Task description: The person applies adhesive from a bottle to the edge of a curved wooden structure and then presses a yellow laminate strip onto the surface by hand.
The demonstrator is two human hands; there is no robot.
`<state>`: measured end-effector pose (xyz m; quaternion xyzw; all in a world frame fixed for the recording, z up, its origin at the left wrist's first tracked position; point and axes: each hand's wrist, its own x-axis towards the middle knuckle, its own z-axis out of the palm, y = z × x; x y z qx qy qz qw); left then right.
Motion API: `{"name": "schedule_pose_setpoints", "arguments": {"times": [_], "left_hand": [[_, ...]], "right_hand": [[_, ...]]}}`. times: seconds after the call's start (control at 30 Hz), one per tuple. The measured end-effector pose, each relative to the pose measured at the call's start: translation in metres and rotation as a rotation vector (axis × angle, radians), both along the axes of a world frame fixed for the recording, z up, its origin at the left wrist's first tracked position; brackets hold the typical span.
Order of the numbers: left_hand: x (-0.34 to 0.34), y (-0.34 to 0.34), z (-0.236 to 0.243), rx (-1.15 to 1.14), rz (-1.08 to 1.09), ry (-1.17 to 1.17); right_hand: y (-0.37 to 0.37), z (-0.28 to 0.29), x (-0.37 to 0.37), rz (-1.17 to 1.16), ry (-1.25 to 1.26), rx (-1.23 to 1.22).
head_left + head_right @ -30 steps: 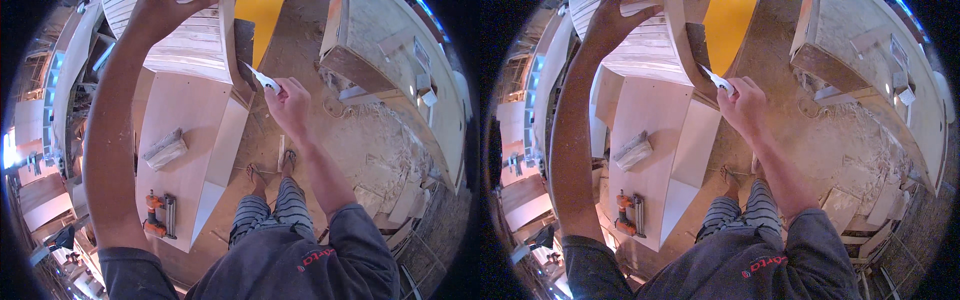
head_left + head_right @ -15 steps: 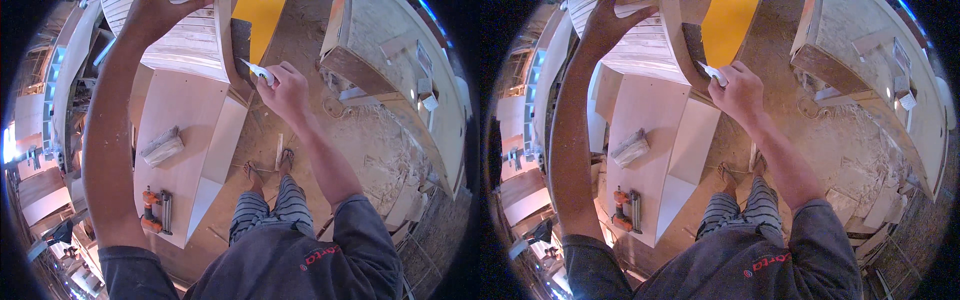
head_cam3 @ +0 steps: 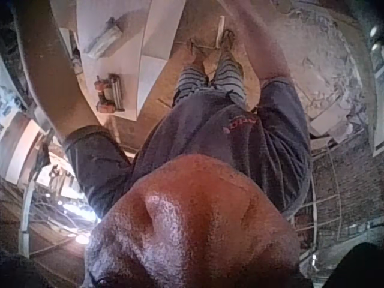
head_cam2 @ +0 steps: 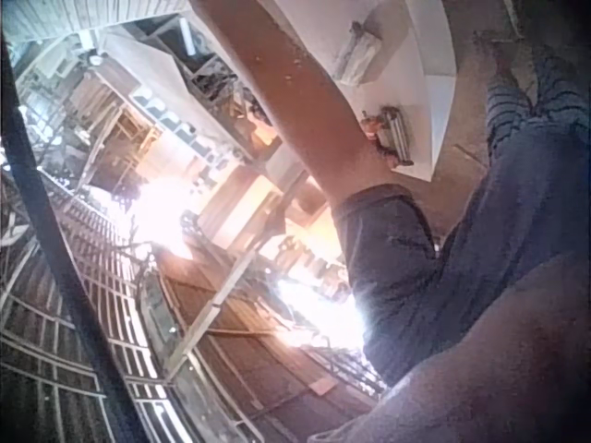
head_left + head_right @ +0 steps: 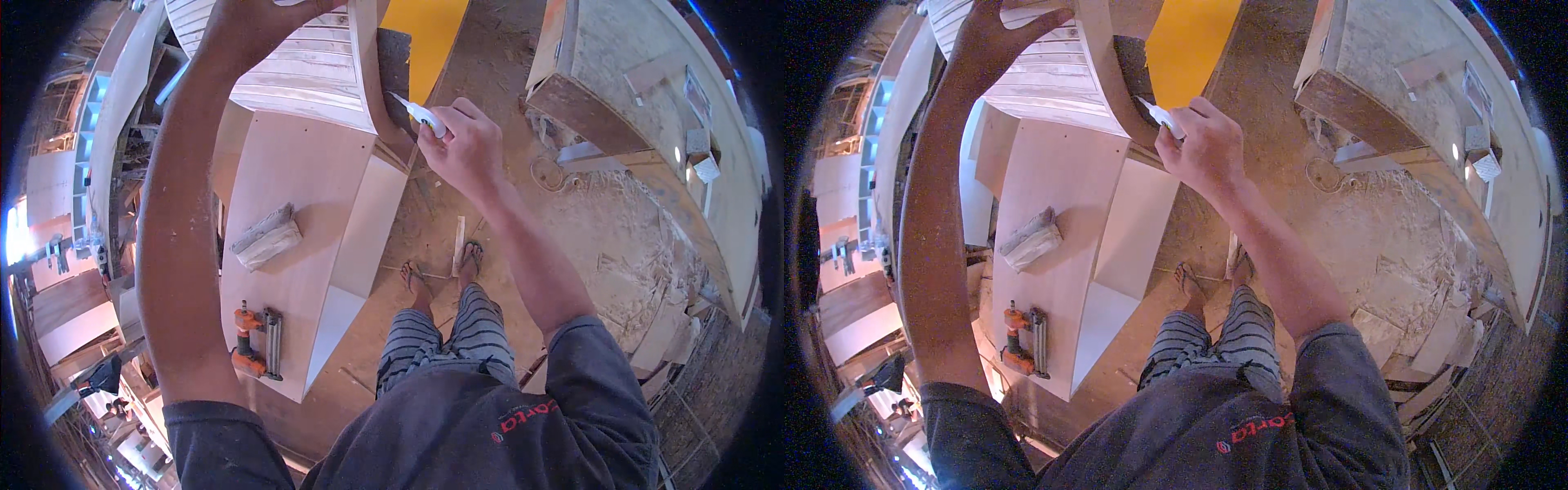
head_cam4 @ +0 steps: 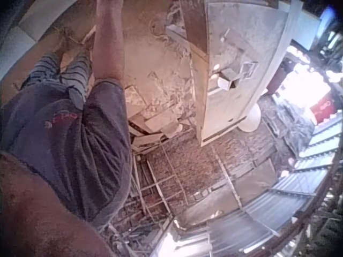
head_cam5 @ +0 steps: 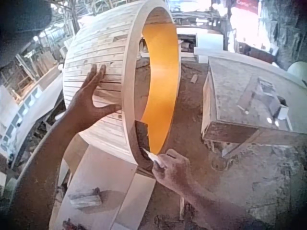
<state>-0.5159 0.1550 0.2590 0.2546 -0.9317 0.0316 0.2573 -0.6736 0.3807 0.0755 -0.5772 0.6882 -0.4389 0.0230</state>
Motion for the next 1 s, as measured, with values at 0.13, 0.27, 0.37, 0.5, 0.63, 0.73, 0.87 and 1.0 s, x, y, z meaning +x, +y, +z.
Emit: {"name": "schedule_pose_setpoints", "arguments": {"times": [0.13,0.27,0.37,0.5,0.63,0.73,0.87,1.0], "left_hand": [[-0.003,0.006,0.004,0.059,0.035,-0.007],[-0.003,0.005,0.002,0.042,0.030,-0.002],[-0.002,0.004,0.002,0.042,0.035,0.001],[-0.004,0.006,0.003,0.059,0.050,0.003],[-0.003,0.004,0.002,0.063,0.015,0.015],[-0.005,0.006,0.002,0.085,0.048,0.018],[-0.002,0.002,0.001,0.030,0.026,0.020],[-0.004,0.002,0.000,0.044,0.020,0.031]], "right_hand": [[0.000,-0.003,-0.002,0.000,-0.023,0.019],[0.002,-0.004,-0.004,0.004,-0.032,-0.014],[0.002,-0.003,-0.003,0.007,-0.040,-0.017],[0.005,-0.002,-0.005,-0.003,-0.077,-0.034],[0.007,0.004,-0.007,-0.013,-0.053,-0.029],[0.005,0.008,-0.008,-0.041,-0.074,-0.050],[-0.002,0.019,-0.007,-0.054,-0.058,-0.081],[-0.008,0.022,-0.010,-0.043,-0.016,-0.214]]}}
